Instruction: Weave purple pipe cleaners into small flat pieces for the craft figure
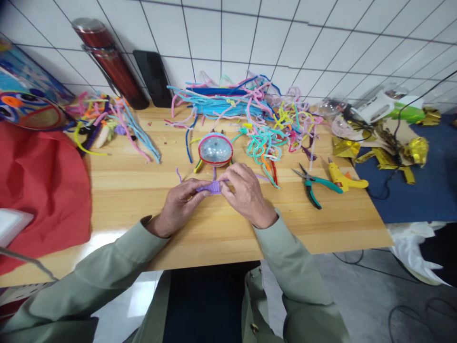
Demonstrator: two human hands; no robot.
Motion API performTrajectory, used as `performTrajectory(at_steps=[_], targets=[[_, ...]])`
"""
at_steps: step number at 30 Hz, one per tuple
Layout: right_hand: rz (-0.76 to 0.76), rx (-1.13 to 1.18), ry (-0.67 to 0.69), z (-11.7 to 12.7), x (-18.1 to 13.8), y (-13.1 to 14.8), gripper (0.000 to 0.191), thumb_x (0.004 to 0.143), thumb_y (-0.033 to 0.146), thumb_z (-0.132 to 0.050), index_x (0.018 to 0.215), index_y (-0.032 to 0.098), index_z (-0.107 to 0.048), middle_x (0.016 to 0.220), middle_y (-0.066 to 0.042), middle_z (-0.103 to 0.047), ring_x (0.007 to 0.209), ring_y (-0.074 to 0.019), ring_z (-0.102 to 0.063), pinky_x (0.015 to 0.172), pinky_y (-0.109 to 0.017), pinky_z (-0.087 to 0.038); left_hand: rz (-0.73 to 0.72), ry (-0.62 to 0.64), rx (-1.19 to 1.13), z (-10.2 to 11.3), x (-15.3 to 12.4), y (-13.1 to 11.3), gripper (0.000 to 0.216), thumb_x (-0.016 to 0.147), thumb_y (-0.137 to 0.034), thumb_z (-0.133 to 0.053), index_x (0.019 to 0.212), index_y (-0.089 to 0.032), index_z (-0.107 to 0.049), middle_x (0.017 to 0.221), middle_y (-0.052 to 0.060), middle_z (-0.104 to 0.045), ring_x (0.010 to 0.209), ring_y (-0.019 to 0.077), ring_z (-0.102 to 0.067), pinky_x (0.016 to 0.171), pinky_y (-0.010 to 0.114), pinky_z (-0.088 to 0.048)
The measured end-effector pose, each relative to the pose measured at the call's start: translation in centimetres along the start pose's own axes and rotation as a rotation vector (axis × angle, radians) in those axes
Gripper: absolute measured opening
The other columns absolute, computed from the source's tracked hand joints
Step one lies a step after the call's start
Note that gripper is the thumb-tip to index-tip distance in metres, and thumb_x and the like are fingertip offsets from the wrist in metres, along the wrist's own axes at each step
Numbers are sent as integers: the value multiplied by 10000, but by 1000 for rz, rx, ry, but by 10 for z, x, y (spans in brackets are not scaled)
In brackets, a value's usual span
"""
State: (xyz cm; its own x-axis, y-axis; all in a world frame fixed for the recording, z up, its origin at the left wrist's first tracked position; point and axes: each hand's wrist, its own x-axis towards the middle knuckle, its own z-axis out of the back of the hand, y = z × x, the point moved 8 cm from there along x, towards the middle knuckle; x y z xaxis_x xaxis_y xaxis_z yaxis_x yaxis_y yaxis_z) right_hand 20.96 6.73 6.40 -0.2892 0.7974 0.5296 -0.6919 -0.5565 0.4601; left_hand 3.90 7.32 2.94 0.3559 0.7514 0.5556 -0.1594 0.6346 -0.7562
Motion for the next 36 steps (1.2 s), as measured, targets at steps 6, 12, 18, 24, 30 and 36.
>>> performTrajectory(at_steps=[6,12,18,24,30,36], targets=[[-14,-38,5,-1,-1,0,139,999,169,-620,936,255,-708,920,-63,-717,917,-258,-647,834,-430,-491,-5,13,30,0,1,-1,215,1049,-264,-691,1244,-215,-769,991,68,-805,872,159,-749,790,268,-588],[-31,-32,29,-4,-2,-4,147,1004,165,-620,914,251,-698,877,-45,-713,864,-233,-652,810,-402,-491,-29,9,41,-1,1,-2,211,1051,-256,-691,1240,-201,-765,972,66,-801,862,150,-745,789,259,-590],[-27,22,-26,-3,-3,-3,132,984,133,-624,909,217,-693,852,-33,-691,803,-197,-646,729,-348,-492,-123,-12,98,0,0,-10,224,1038,-186,-697,1256,-180,-747,986,63,-807,879,139,-756,799,242,-602],[-51,58,-62,-4,-4,-3,134,972,121,-628,909,214,-701,852,-28,-688,795,-180,-647,720,-326,-511,-159,-12,133,1,1,-17,263,1020,-129,-703,1275,-183,-741,1044,74,-827,951,148,-778,859,256,-629],[-63,54,-84,-2,-3,-2,146,942,108,-623,874,220,-687,811,-14,-674,759,-170,-627,694,-318,-500,-156,-7,160,0,0,-18,251,1031,-144,-692,1272,-186,-746,1047,74,-834,953,156,-789,866,269,-647],[-77,58,-152,-2,-4,4,155,944,96,-619,872,222,-671,800,-11,-674,755,-170,-632,682,-314,-509,-271,-19,215,-1,-2,-32,306,1032,-106,-675,1324,-196,-699,1101,77,-840,983,149,-804,897,262,-666]])
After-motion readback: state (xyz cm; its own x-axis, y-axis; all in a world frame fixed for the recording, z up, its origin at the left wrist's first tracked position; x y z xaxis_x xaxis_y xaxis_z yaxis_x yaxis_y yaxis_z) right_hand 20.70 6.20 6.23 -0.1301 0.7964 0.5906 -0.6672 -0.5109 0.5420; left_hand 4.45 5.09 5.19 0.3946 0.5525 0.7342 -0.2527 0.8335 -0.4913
